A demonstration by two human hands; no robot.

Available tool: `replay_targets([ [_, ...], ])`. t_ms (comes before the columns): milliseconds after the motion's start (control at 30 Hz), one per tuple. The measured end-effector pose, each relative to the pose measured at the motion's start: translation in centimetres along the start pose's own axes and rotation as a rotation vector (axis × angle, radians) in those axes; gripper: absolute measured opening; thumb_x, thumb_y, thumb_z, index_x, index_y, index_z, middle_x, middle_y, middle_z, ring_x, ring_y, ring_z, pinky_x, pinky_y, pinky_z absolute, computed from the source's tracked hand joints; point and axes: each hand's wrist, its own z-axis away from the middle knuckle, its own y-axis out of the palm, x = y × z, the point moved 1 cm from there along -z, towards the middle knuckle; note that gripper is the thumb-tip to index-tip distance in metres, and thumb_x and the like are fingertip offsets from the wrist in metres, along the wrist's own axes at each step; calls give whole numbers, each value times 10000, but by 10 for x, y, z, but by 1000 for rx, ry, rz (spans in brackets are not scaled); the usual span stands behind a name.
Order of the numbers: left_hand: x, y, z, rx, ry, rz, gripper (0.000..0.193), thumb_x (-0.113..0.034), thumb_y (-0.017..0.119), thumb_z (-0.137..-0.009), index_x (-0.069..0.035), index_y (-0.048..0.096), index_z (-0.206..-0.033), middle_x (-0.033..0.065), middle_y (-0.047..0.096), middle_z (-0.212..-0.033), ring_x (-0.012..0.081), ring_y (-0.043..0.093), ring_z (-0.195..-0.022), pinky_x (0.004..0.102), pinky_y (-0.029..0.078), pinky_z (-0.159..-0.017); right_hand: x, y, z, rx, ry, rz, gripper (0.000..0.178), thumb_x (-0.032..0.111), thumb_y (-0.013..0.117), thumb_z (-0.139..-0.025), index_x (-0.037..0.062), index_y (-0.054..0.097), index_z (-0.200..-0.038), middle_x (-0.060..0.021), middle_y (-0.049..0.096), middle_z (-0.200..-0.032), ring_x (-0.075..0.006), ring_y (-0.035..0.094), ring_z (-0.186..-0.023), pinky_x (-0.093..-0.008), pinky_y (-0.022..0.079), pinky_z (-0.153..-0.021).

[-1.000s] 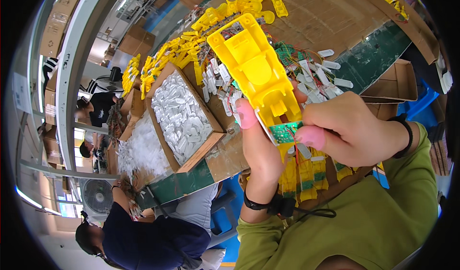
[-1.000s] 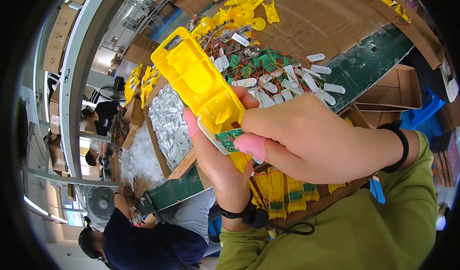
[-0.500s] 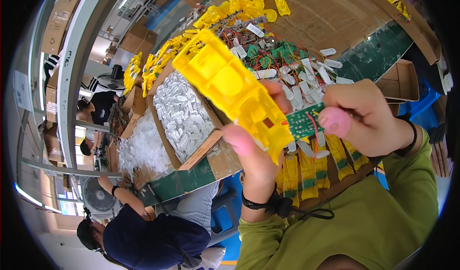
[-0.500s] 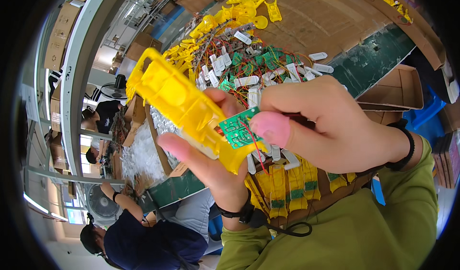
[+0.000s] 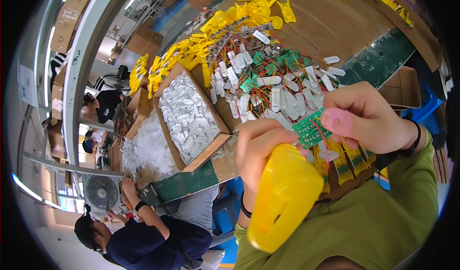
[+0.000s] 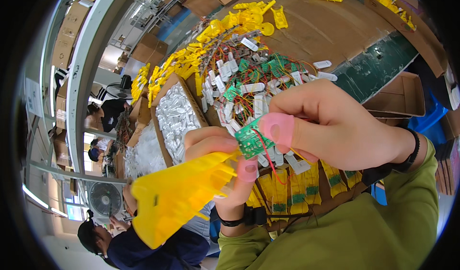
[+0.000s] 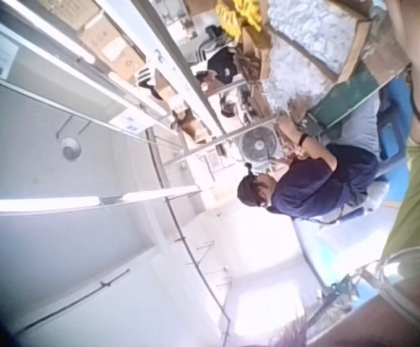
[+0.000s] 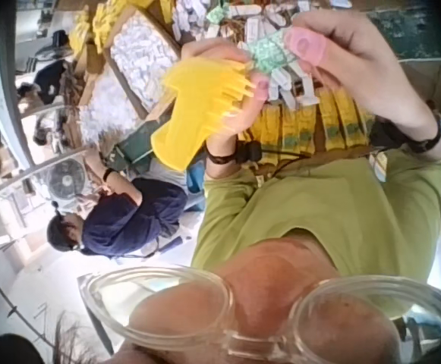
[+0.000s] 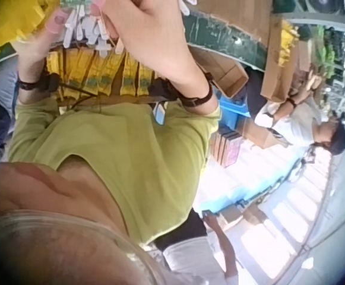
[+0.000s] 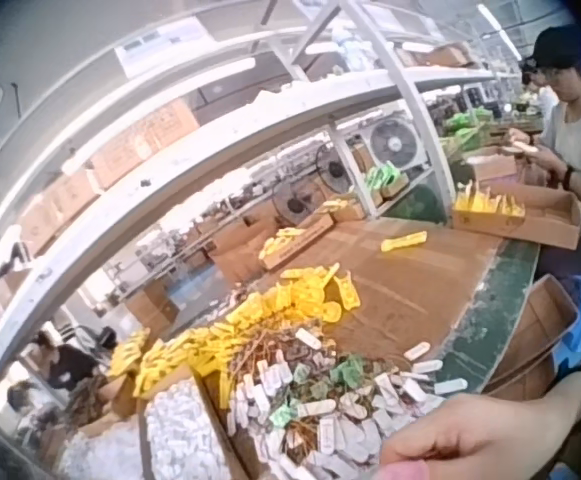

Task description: Assembling small circuit boards into yellow plastic housings on a factory line.

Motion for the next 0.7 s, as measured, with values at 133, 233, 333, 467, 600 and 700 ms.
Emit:
replay_targets([
  [133,0,-15,-5,50,61,-99,225,-120,689,-649,-52,524,-788,80,487,-746,199,488,-664,295,406,-580,4,3,-20,46,1,34,326,260,456,-865,32,494,-634,30,407,-465,-23,350,-412,-188,265,-393],
  [233,-5,-29,-18,90,48,-143,222,-79,674,-640,-27,528,-798,105,502,-759,225,503,-687,297,417,-601,16,-2,-37,115,12,92,322,256,456,-862,34,494,-633,26,408,-461,-27,356,-413,-186,271,-401],
  [333,-3,-44,-20,179,31,-143,235,-52,655,-636,-8,516,-821,123,506,-785,255,506,-698,307,420,-620,36,-10,-53,61,-75,44,323,255,453,-863,31,493,-633,19,424,-476,-30,373,-432,-186,282,-415],
  [467,4,-76,9,278,-176,-121,251,-65,635,-660,-6,505,-866,120,508,-804,271,503,-704,314,412,-639,93,-26,-67,-88,-473,446,272,225,455,-857,28,497,-674,7,476,-525,-22,399,-464,-177,292,-421],
  [600,21,-104,49,355,-476,-123,279,-143,624,-717,-13,508,-934,106,525,-843,233,518,-748,284,406,-688,167,-29,-73,-150,-565,427,342,336,434,-851,21,566,-843,-3,464,-411,-28,364,-295,-162,279,-305],
  [700,30,-115,70,350,-617,-109,307,-186,623,-743,-14,510,-971,93,538,-863,193,521,-780,275,403,-718,221,-32,-108,20,-599,434,372,340,409,-868,-19,504,-889,-62,534,-538,-71,460,-432,-208,423,-618],
])
